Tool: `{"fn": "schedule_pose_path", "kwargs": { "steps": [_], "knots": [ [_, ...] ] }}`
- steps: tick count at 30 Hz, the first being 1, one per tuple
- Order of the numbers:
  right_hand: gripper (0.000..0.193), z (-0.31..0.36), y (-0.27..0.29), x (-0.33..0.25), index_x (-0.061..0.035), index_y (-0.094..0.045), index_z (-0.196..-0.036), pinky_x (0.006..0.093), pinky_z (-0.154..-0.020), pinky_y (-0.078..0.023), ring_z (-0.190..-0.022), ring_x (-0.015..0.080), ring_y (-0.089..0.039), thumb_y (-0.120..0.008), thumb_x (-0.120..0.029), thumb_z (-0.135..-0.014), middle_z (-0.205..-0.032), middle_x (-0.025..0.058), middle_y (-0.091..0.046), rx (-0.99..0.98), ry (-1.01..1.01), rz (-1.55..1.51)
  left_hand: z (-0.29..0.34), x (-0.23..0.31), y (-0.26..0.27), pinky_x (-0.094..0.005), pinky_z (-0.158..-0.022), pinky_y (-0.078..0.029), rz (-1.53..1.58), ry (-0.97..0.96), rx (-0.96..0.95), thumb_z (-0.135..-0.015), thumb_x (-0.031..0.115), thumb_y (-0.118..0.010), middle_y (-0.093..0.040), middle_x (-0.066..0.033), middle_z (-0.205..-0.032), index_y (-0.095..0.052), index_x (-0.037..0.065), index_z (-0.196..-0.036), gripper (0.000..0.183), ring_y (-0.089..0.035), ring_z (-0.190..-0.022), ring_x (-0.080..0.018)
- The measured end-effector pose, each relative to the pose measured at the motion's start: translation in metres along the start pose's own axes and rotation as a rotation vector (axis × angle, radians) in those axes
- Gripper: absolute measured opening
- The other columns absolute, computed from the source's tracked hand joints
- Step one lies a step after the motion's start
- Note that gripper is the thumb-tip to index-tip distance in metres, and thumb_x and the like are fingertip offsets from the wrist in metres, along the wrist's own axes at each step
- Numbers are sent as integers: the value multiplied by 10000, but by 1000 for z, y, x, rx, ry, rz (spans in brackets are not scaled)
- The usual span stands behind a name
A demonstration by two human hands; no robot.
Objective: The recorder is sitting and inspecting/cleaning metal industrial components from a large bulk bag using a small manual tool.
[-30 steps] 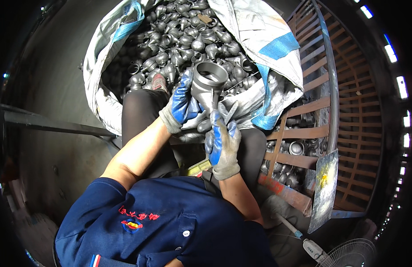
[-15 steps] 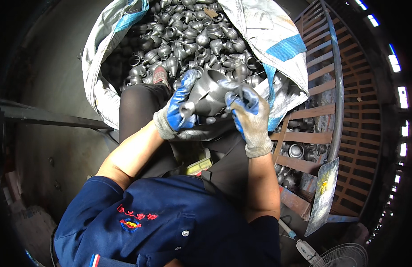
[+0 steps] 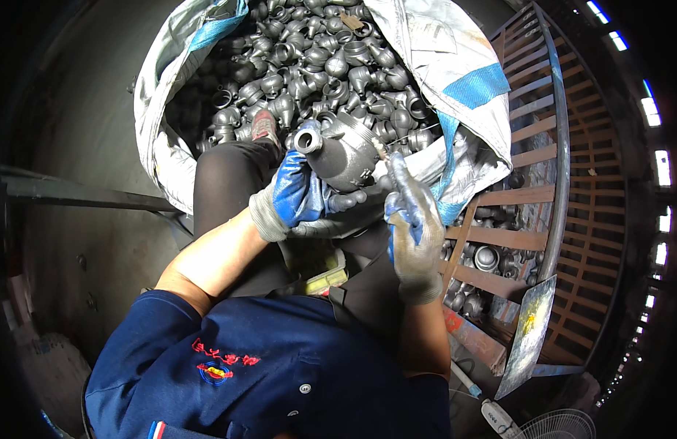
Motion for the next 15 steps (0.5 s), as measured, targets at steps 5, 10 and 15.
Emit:
{"fn": "schedule_pose_path", "kwargs": {
  "steps": [5,10,15],
  "knots": [
    [346,5,2,5,36,-585,-1064,305,-746,-465,-864,203,-572,-539,75,-723,-988,143,-579,63,72,186,-2,3,7,-560,-788,-498,-87,-52,16,-880,528,-412,-479,-158,-1245,-401,132,-1284,566,-522,-1073,-360],
    [306,2,-9,-19,-20,-623,-990,346,-742,-477,-837,287,-588,-618,50,-692,-916,145,-585,15,289,607,1,0,1,-559,-782,-502,-1,-22,1,-881,526,-411,-478,-168,-1242,-410,128,-1275,560,-530,-1059,-371],
    [267,4,-3,-14,-36,-626,-940,356,-719,-485,-819,288,-593,-634,46,-685,-908,136,-592,75,274,666,0,2,6,-557,-785,-503,-34,-25,-15,-871,477,-467,-452,-189,-1256,-381,99,-1291,572,-517,-1068,-377]
  ]
}}
Point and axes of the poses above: each hand's wrist, its own z-axis away from the middle knuckle, its own y-axis out of the back of the hand, x = y × z, the point moved 7 cm from there along -z, towards the middle knuckle
